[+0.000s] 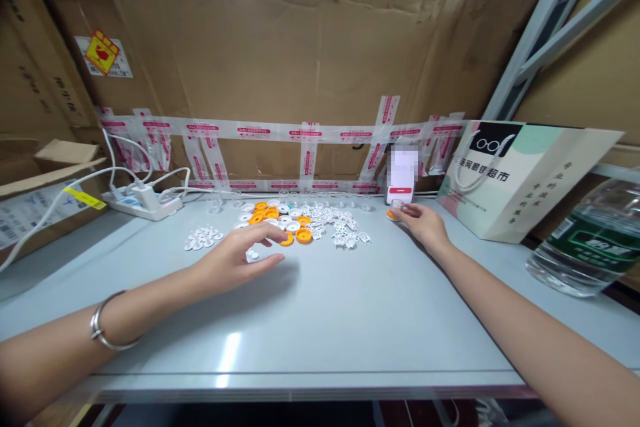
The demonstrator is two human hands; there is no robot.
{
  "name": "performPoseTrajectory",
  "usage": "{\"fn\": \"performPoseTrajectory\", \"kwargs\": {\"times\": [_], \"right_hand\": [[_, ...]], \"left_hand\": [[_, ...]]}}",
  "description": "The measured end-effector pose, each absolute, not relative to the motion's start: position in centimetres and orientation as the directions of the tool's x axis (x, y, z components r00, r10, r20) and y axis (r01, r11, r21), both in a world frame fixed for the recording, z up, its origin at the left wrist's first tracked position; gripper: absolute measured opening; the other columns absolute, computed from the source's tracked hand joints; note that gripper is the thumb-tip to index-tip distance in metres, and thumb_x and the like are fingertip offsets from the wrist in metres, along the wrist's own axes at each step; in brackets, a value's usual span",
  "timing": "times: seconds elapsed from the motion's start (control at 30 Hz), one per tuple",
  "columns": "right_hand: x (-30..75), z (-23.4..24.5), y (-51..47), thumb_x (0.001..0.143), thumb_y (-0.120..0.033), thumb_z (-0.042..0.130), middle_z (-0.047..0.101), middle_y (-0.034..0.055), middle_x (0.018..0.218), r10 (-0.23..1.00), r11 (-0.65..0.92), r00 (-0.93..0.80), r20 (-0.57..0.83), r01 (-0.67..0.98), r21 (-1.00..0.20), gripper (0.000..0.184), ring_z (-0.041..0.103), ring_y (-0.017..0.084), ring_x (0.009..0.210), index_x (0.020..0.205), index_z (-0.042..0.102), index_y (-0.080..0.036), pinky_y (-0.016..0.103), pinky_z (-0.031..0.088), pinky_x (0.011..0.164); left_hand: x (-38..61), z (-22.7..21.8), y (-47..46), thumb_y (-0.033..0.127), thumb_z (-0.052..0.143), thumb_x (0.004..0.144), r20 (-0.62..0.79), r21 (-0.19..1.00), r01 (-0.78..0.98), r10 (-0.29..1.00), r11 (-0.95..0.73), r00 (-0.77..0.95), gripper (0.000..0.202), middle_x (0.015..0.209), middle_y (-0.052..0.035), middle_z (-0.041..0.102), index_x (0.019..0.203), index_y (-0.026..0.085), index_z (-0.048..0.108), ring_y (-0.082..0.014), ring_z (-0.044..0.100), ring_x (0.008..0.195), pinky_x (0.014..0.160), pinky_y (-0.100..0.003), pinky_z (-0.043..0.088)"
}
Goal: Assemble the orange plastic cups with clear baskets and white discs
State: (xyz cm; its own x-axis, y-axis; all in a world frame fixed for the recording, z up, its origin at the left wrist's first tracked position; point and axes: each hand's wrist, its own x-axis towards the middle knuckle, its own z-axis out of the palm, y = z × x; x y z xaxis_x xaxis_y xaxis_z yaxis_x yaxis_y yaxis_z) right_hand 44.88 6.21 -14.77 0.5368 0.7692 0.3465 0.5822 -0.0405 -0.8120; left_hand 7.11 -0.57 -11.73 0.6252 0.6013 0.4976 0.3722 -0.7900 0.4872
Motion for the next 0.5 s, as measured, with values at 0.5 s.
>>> {"fn": "performPoseTrajectory", "kwargs": {"times": [0.5], "right_hand": [[34.9, -7.9, 2.0, 0.08, -0.041, 0.053, 0.065, 0.0023, 0.079, 0.812, 0.488, -0.063, 0.58, 0.62, -0.615, 0.02, 0.059, 0.019, 0.076, 0.084, 0.063, -0.024, 0.032, 0.044, 0.07]], "left_hand": [[3.9, -7.5, 3.4, 0.029, 0.046, 0.085, 0.466, 0.332, 0.601, 0.68, -0.727, 0.566, 0.022, 0.089, -0.0054, 0.065, 0.09, 0.017, 0.063, -0.0164, 0.059, 0.079, 0.067, -0.026, 0.045]]}}
